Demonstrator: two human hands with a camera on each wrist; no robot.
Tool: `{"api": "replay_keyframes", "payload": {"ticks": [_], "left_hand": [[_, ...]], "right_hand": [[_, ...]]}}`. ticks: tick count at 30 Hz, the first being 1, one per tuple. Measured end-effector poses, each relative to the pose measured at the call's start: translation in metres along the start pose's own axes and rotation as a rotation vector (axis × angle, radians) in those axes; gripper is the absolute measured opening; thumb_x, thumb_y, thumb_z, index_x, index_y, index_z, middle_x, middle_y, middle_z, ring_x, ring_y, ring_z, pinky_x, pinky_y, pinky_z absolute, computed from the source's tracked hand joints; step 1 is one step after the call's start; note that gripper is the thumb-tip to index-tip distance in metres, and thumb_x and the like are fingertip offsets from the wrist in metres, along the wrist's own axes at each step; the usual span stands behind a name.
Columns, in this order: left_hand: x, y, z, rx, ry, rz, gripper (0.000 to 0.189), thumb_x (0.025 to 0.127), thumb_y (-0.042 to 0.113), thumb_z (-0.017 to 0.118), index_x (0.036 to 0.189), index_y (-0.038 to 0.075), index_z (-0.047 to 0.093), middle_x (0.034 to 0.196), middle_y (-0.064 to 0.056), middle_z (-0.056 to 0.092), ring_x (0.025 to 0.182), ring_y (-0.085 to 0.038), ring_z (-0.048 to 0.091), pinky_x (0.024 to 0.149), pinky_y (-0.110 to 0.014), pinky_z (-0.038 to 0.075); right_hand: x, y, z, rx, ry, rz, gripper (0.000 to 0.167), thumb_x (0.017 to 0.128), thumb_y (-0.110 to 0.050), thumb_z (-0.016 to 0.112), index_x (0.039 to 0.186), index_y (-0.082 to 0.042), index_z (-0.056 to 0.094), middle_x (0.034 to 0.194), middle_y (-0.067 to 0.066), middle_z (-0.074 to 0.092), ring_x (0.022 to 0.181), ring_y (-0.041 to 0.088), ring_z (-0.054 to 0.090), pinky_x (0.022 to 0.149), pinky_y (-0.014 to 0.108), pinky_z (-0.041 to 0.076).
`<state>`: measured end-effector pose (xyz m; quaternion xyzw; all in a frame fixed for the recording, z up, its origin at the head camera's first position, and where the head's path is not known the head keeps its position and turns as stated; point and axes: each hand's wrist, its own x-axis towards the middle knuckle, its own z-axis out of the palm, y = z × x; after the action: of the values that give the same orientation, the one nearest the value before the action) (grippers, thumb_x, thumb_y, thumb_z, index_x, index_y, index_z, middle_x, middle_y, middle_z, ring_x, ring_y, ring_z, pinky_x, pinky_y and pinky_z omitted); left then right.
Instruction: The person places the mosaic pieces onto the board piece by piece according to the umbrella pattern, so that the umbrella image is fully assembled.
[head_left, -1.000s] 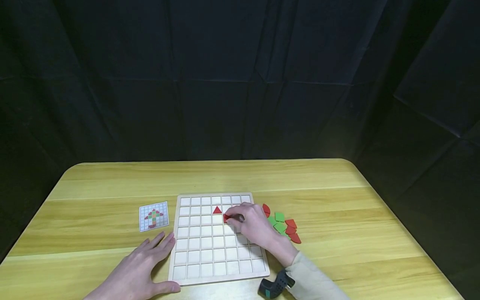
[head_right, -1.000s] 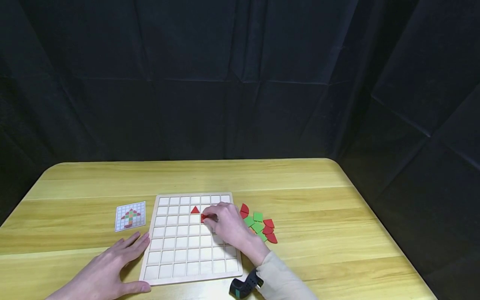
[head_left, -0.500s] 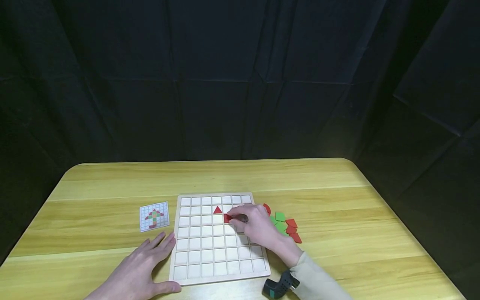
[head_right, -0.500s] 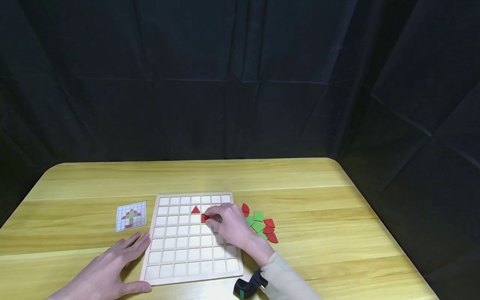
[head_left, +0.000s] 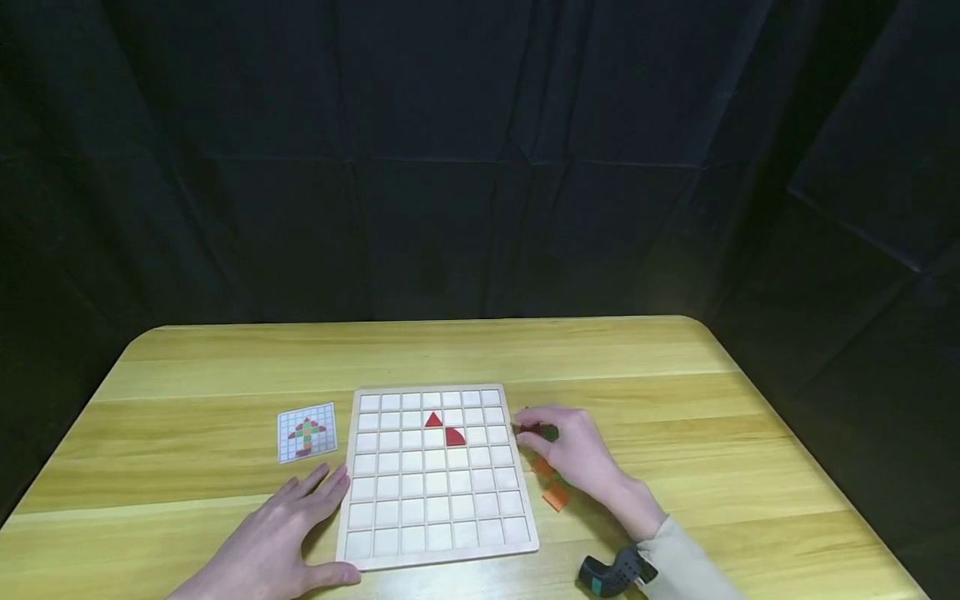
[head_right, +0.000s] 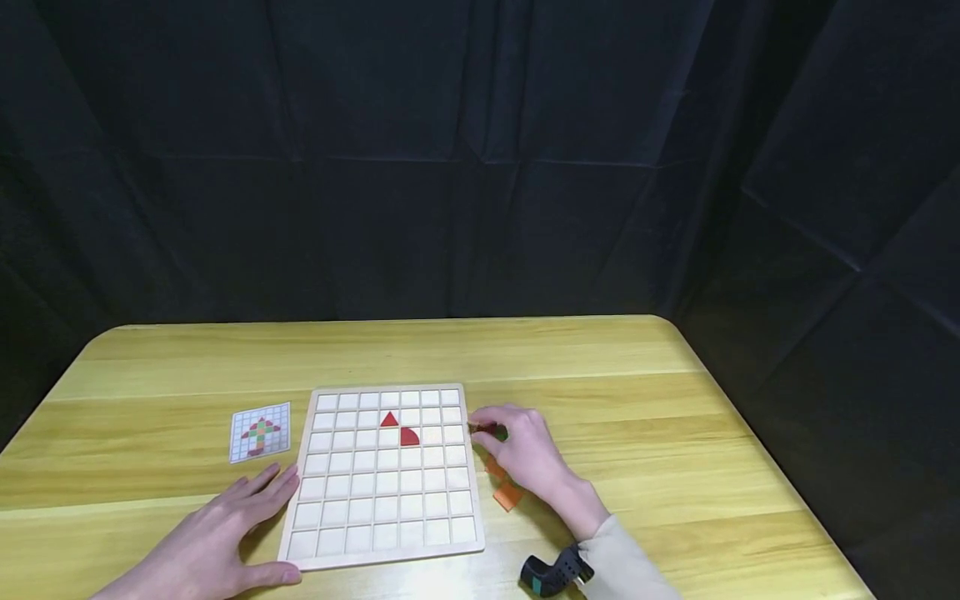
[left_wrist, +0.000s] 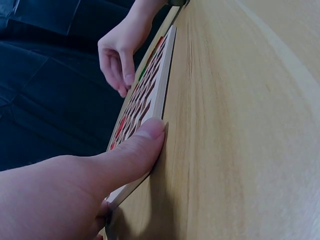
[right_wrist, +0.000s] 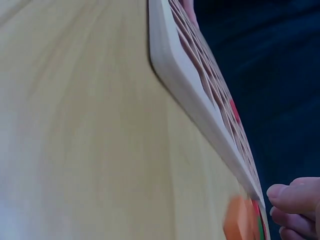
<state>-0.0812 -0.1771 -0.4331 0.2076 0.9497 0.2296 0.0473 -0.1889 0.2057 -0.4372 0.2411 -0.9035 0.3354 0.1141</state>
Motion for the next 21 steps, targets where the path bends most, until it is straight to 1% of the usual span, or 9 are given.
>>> {"api": "replay_keyframes", "payload": {"ticks": [2,5,8,11,16,21], "left_hand": [[0.000,0.000,0.000,-0.003,-0.005,-0.004,0.109,0.071,0.080,0.066,0.148,0.005,0.047,0.155,-0.021,0.041,0.135,-0.051,0.043,0.098,-0.065,0.046],[0.000,0.000,0.000,-0.009,-0.021,-0.010,0.109,0.071,0.080,0.066,0.149,0.005,0.047,0.155,-0.021,0.040,0.135,-0.052,0.043,0.099,-0.066,0.045],[0.001,0.000,0.000,-0.015,-0.033,-0.015,0.110,0.071,0.080,0.065,0.149,0.005,0.047,0.156,-0.021,0.040,0.135,-0.053,0.043,0.099,-0.066,0.045],[0.001,0.000,0.000,-0.015,-0.031,-0.019,0.110,0.071,0.080,0.066,0.149,0.005,0.047,0.155,-0.021,0.040,0.134,-0.054,0.043,0.098,-0.066,0.046],[0.001,0.000,0.000,-0.005,-0.023,-0.018,0.110,0.070,0.080,0.066,0.148,0.005,0.047,0.155,-0.021,0.041,0.134,-0.053,0.044,0.097,-0.065,0.046],[0.001,0.000,0.000,-0.004,-0.025,-0.016,0.110,0.070,0.081,0.066,0.148,0.005,0.048,0.155,-0.021,0.041,0.135,-0.051,0.043,0.099,-0.065,0.046]], "right_hand": [[-0.003,0.007,-0.006,-0.017,0.015,0.008,0.024,0.081,-0.007,0.082,0.104,-0.010,0.078,0.104,0.003,0.076,0.095,0.019,0.073,0.081,0.037,0.060],[-0.007,0.016,-0.013,-0.047,0.040,0.008,0.025,0.080,-0.006,0.082,0.104,-0.009,0.078,0.102,0.002,0.077,0.096,0.020,0.073,0.083,0.039,0.060],[-0.010,0.024,-0.018,-0.077,0.069,-0.007,0.025,0.078,-0.004,0.083,0.102,-0.008,0.078,0.099,0.002,0.077,0.093,0.020,0.073,0.081,0.039,0.060],[-0.012,0.029,-0.022,-0.086,0.084,-0.022,0.024,0.078,-0.002,0.083,0.100,-0.008,0.078,0.098,0.002,0.077,0.092,0.021,0.074,0.080,0.039,0.060],[-0.012,0.029,-0.028,-0.088,0.075,-0.019,0.020,0.079,-0.003,0.083,0.098,-0.008,0.078,0.095,0.001,0.077,0.091,0.020,0.074,0.080,0.040,0.060],[-0.013,0.031,-0.036,-0.109,0.063,0.031,0.019,0.081,-0.005,0.082,0.099,-0.009,0.078,0.096,0.000,0.077,0.094,0.019,0.073,0.084,0.042,0.059]]}}
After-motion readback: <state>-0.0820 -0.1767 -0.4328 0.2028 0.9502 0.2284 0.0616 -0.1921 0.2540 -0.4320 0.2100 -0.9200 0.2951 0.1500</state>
